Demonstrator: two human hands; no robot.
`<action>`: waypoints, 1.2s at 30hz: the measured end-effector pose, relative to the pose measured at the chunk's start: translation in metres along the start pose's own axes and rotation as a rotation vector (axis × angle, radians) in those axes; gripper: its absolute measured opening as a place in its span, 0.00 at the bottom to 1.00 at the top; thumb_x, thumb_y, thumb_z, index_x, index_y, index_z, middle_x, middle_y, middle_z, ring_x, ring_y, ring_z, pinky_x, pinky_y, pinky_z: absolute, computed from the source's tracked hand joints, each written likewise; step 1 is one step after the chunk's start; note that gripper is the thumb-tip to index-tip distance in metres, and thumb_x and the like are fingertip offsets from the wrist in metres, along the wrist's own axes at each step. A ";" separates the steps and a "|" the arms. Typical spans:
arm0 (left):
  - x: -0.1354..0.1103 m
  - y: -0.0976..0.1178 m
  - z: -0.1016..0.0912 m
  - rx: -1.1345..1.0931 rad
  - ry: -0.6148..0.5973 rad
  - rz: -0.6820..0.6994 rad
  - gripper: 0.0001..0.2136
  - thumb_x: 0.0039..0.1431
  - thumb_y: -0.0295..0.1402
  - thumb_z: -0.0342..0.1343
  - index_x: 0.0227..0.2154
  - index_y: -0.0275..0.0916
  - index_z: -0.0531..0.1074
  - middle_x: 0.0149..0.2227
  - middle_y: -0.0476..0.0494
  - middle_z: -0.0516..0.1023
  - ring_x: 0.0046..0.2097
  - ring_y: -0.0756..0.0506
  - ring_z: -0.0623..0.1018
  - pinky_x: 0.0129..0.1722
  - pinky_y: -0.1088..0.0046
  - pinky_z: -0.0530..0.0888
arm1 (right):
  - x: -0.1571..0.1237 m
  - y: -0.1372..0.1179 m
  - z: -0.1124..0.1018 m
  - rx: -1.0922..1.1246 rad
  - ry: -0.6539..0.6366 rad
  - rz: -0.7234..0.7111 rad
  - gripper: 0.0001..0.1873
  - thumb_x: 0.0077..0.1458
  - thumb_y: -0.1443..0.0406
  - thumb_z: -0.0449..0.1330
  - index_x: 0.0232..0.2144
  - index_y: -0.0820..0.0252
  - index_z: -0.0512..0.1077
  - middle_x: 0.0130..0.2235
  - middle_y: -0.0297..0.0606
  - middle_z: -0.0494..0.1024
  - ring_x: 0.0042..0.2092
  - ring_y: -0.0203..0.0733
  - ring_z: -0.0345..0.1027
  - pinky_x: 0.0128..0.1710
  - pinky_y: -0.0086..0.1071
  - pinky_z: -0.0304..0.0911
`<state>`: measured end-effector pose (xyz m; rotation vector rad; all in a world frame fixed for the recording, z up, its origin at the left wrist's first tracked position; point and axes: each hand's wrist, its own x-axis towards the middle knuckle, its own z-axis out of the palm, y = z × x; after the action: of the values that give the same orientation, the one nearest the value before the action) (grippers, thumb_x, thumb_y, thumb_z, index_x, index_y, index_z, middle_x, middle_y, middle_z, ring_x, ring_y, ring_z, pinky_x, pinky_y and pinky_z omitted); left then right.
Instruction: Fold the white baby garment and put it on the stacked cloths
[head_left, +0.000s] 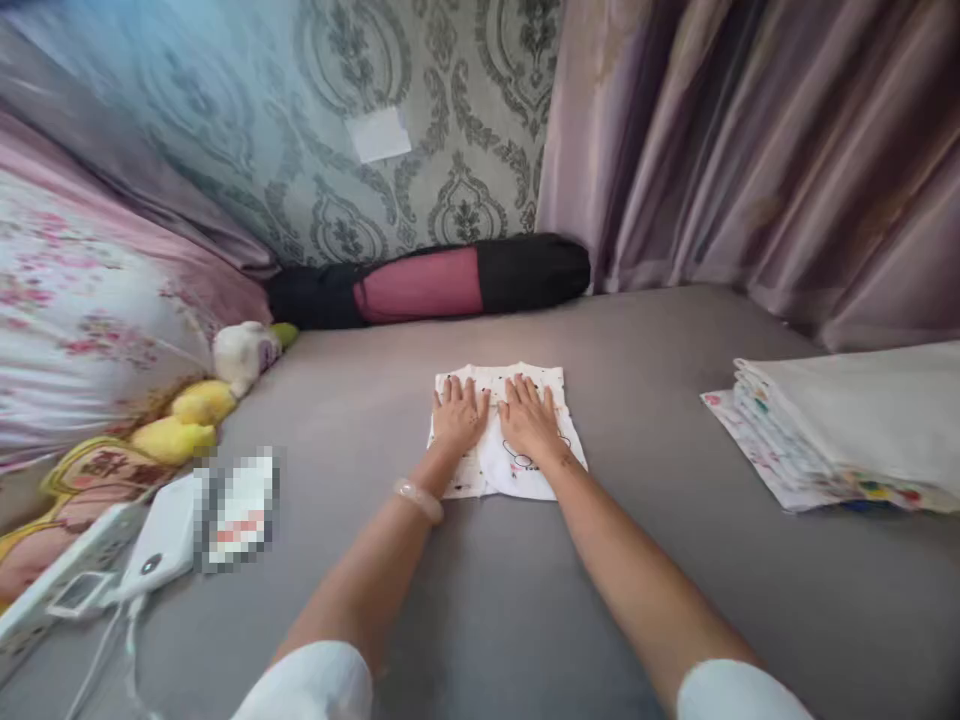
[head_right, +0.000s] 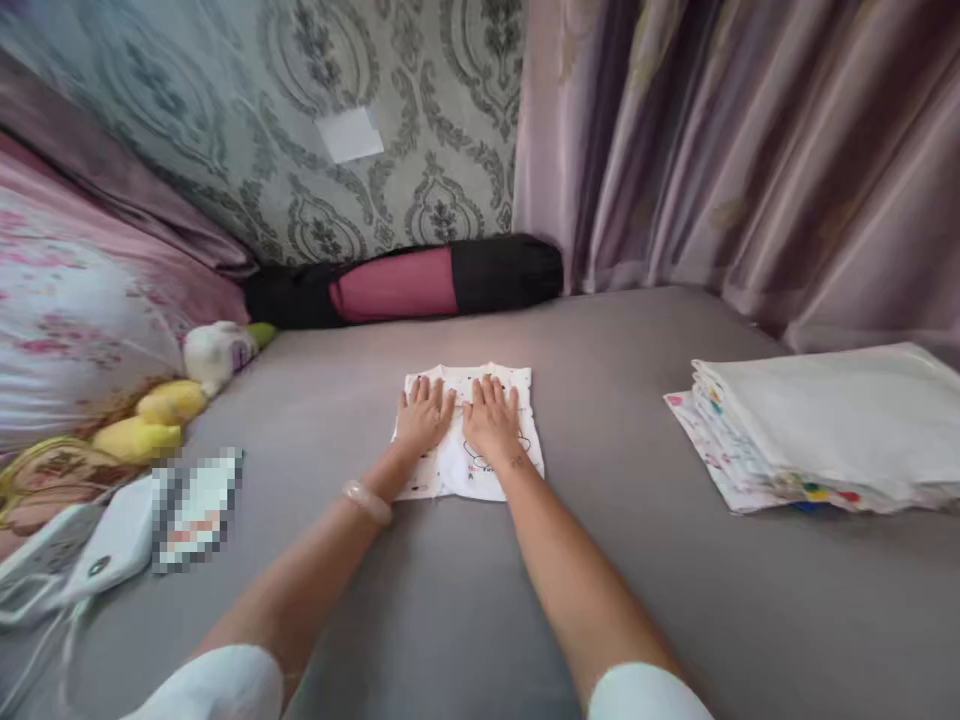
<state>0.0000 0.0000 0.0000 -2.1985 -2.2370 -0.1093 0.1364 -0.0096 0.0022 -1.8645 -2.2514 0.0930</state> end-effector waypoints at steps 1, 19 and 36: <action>0.000 0.000 0.000 -0.002 -0.001 0.000 0.31 0.67 0.48 0.27 0.67 0.37 0.50 0.67 0.34 0.47 0.69 0.37 0.50 0.66 0.50 0.50 | 0.000 0.000 0.000 0.003 0.000 -0.002 0.28 0.69 0.60 0.42 0.67 0.65 0.52 0.67 0.41 0.47 0.68 0.46 0.37 0.65 0.51 0.33; 0.002 -0.001 0.007 -0.076 0.048 -0.063 0.34 0.66 0.51 0.27 0.66 0.34 0.53 0.67 0.32 0.46 0.69 0.35 0.47 0.67 0.51 0.47 | 0.003 0.010 0.005 -0.021 0.073 0.132 0.30 0.70 0.56 0.39 0.67 0.70 0.51 0.68 0.44 0.44 0.68 0.48 0.33 0.65 0.52 0.28; 0.001 -0.002 0.002 -0.154 0.100 -0.210 0.36 0.65 0.50 0.21 0.67 0.33 0.49 0.69 0.41 0.40 0.71 0.41 0.42 0.69 0.52 0.43 | 0.004 0.016 -0.001 -0.018 0.186 0.243 0.30 0.68 0.60 0.41 0.66 0.73 0.53 0.67 0.48 0.46 0.68 0.51 0.33 0.65 0.54 0.26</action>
<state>-0.0018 0.0011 -0.0018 -1.9662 -2.4711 -0.3961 0.1509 -0.0024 0.0009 -2.0556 -1.9050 -0.0597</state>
